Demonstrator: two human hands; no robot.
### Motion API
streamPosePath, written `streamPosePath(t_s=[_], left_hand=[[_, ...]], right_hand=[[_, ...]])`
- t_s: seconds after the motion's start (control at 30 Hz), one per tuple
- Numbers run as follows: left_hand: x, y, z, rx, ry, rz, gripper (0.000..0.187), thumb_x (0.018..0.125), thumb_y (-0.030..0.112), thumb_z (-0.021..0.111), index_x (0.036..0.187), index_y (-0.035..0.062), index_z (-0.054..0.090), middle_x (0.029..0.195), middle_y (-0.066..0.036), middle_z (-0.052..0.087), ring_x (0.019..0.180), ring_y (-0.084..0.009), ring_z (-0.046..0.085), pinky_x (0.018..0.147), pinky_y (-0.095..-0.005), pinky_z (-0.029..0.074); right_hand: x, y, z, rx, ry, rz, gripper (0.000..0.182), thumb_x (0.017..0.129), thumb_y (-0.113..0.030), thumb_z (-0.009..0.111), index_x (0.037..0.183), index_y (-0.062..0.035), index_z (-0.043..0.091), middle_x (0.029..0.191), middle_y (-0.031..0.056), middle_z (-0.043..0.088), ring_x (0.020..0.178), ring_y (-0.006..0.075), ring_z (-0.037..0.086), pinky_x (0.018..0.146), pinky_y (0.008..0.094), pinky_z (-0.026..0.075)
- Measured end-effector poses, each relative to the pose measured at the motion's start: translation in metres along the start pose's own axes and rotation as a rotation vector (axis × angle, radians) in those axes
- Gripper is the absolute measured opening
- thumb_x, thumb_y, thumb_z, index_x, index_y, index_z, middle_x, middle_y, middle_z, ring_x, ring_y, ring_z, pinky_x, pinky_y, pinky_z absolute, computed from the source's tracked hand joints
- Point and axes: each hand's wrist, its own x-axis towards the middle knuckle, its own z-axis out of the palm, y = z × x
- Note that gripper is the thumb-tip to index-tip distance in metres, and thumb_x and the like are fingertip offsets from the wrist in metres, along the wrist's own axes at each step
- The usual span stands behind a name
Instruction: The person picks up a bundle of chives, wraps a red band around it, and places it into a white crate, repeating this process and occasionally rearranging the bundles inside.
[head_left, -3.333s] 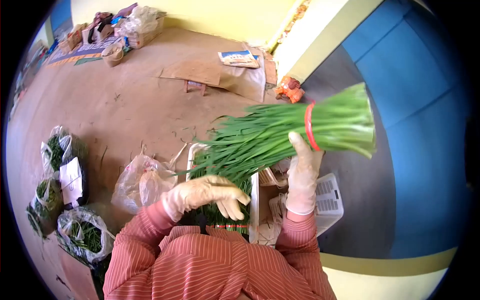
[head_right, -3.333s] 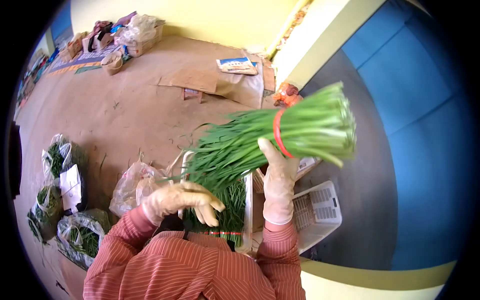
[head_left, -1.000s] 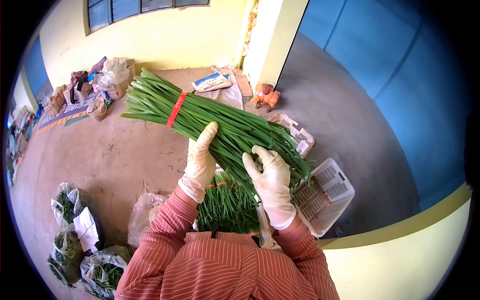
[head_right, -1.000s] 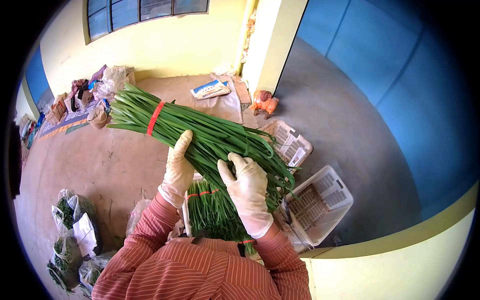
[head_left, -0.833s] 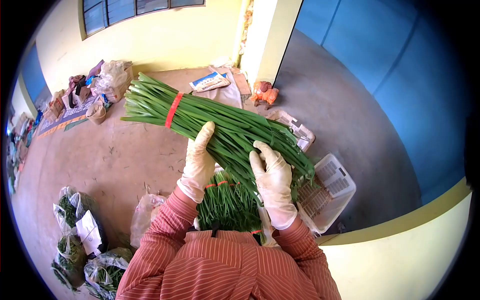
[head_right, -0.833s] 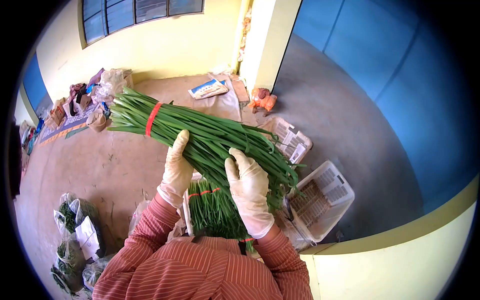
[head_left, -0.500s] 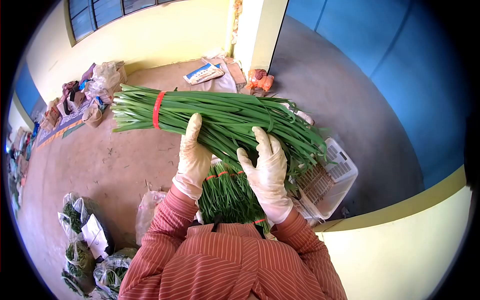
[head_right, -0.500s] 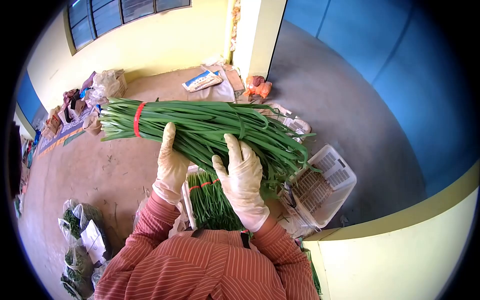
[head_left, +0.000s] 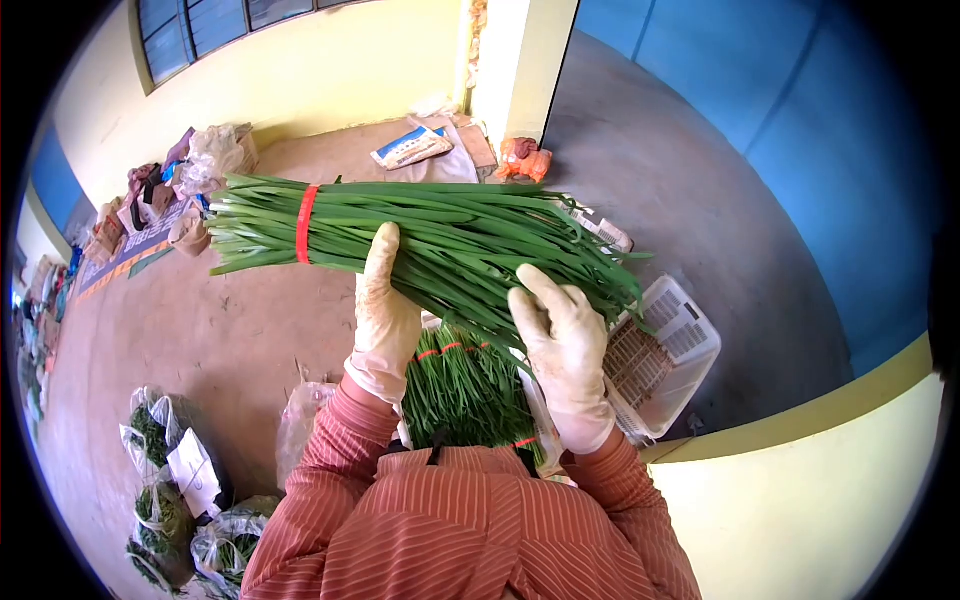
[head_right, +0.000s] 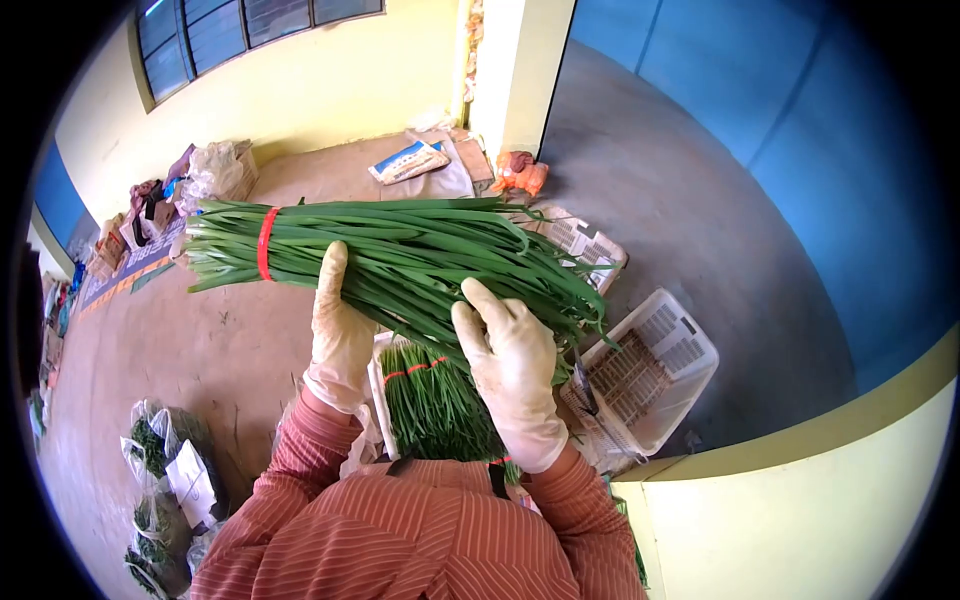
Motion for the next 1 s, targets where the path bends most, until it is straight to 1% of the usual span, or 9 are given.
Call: streamPosePath(t_s=[0.13, 0.3, 0.47, 0.6, 0.67, 0.73, 0.83, 0.93, 1.0], left_hand=[[-0.009, 0.006, 0.004, -0.003, -0.008, -0.039, 0.055, 0.090, 0.041, 0.071, 0.128, 0.0041, 0.057, 0.123, -0.010, 0.065, 0.112, -0.0243, 0.062, 0.102, -0.0405, 0.047], [-0.007, 0.004, 0.001, 0.025, 0.027, -0.028, 0.055, 0.090, 0.041, 0.072, 0.129, 0.0049, 0.057, 0.123, -0.010, 0.065, 0.111, -0.0247, 0.063, 0.100, -0.0420, 0.048], [-0.005, 0.000, 0.001, 0.048, 0.029, 0.013, 0.054, 0.091, 0.040, 0.071, 0.128, 0.0047, 0.057, 0.123, -0.010, 0.065, 0.110, -0.0244, 0.063, 0.098, -0.0432, 0.050], [0.002, -0.005, -0.006, 0.039, 0.005, -0.017, 0.052, 0.092, 0.039, 0.069, 0.128, 0.0040, 0.056, 0.123, -0.010, 0.065, 0.111, -0.0246, 0.063, 0.098, -0.0428, 0.049], [0.002, -0.006, -0.004, -0.059, -0.012, -0.036, 0.047, 0.091, 0.031, 0.072, 0.127, 0.0061, 0.054, 0.116, -0.008, 0.064, 0.106, -0.0219, 0.063, 0.096, -0.0409, 0.051], [0.004, -0.007, -0.004, -0.046, -0.011, -0.039, 0.048, 0.091, 0.033, 0.071, 0.127, 0.0053, 0.055, 0.117, -0.008, 0.065, 0.108, -0.0217, 0.063, 0.099, -0.0402, 0.050], [0.010, -0.005, -0.005, -0.031, 0.053, 0.013, 0.052, 0.091, 0.036, 0.072, 0.129, 0.0042, 0.055, 0.123, -0.009, 0.064, 0.112, -0.0233, 0.062, 0.102, -0.0408, 0.047], [0.016, -0.005, -0.011, -0.074, 0.083, 0.045, 0.052, 0.091, 0.036, 0.072, 0.129, 0.0036, 0.056, 0.123, -0.010, 0.064, 0.113, -0.0243, 0.061, 0.102, -0.0409, 0.047], [0.009, 0.002, -0.005, -0.119, 0.068, -0.030, 0.052, 0.091, 0.036, 0.071, 0.128, 0.0030, 0.057, 0.123, -0.011, 0.064, 0.113, -0.0242, 0.061, 0.103, -0.0401, 0.047]], right_hand=[[0.006, -0.001, 0.015, -0.197, -0.031, -0.122, 0.028, 0.087, -0.032, 0.072, 0.106, -0.0111, 0.071, 0.077, 0.0075, 0.064, 0.065, 0.0279, 0.063, 0.058, 0.0409, 0.050], [0.007, 0.010, 0.028, -0.252, 0.056, -0.291, 0.016, 0.086, -0.025, 0.071, 0.095, -0.0118, 0.069, 0.074, 0.0063, 0.061, 0.064, 0.0277, 0.062, 0.058, 0.0412, 0.050], [0.003, 0.000, 0.026, -0.324, -0.040, -0.216, 0.015, 0.086, -0.019, 0.074, 0.094, -0.0070, 0.071, 0.079, 0.0072, 0.066, 0.069, 0.0279, 0.065, 0.063, 0.0398, 0.052], [-0.008, 0.006, 0.035, -0.063, 0.012, -0.139, 0.012, 0.088, -0.014, 0.073, 0.097, -0.0062, 0.070, 0.082, 0.0062, 0.069, 0.066, 0.0207, 0.064, 0.061, 0.0338, 0.052], [-0.019, 0.013, 0.047, 0.828, 0.037, 0.327, 0.010, 0.092, -0.011, 0.070, 0.100, -0.0042, 0.069, 0.082, 0.0021, 0.068, 0.067, 0.0106, 0.060, 0.059, 0.0252, 0.049], [-0.018, 0.018, 0.024, 0.983, -0.022, 0.538, 0.010, 0.094, -0.008, 0.066, 0.103, -0.0025, 0.067, 0.087, 0.0019, 0.066, 0.069, 0.0063, 0.056, 0.060, 0.0191, 0.045], [-0.034, 0.049, 0.002, 1.057, 0.175, 0.518, 0.012, 0.096, -0.009, 0.065, 0.105, -0.0021, 0.068, 0.086, 0.0024, 0.063, 0.068, 0.0075, 0.053, 0.060, 0.0215, 0.046], [-0.072, 0.128, -0.023, 0.882, 0.330, 0.434, 0.012, 0.095, -0.008, 0.066, 0.106, -0.0037, 0.068, 0.097, 0.0045, 0.065, 0.075, 0.0086, 0.058, 0.063, 0.0242, 0.050], [-0.093, 0.184, -0.054, -0.185, 0.176, 0.274, 0.028, 0.091, -0.005, 0.063, 0.118, -0.0062, 0.064, 0.116, 0.0178, 0.064, 0.099, 0.0269, 0.065, 0.088, 0.0347, 0.054]])
